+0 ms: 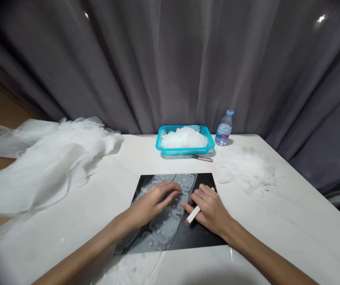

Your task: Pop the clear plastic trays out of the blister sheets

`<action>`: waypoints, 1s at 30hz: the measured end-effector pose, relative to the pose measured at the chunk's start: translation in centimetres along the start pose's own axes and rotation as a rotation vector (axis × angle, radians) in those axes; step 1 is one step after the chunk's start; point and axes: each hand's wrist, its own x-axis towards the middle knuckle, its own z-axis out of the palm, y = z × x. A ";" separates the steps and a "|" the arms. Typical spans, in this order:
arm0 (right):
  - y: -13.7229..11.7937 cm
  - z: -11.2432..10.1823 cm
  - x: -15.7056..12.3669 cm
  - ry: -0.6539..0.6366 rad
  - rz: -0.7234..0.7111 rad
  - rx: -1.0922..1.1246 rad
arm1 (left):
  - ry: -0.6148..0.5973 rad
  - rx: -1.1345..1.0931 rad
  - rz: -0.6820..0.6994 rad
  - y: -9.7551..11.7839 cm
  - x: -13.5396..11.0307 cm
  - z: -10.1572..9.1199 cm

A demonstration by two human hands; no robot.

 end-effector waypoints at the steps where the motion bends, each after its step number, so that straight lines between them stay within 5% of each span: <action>1: -0.2 -0.1 -0.1 0.003 -0.017 0.022 | -0.003 0.041 0.053 -0.8 -0.5 -0.8; 8: -4.0 -0.3 -0.9 -0.358 -0.232 0.261 | -0.055 0.280 0.132 -5.2 -3.7 -3.5; 16: -5.4 1.6 -1.1 -0.263 -0.373 0.101 | -0.060 0.353 0.172 -5.2 -3.4 -2.8; 20: -4.6 0.8 -0.9 -0.393 -0.178 0.326 | -0.111 0.390 0.169 -4.9 -3.8 -2.2; 25: -3.2 -3.3 -0.1 -0.606 0.148 0.607 | -0.138 0.412 0.150 -3.0 -4.8 -0.5; 30: -1.4 -6.0 0.4 -0.889 0.107 0.715 | -0.057 0.364 0.132 -2.0 -4.6 -0.1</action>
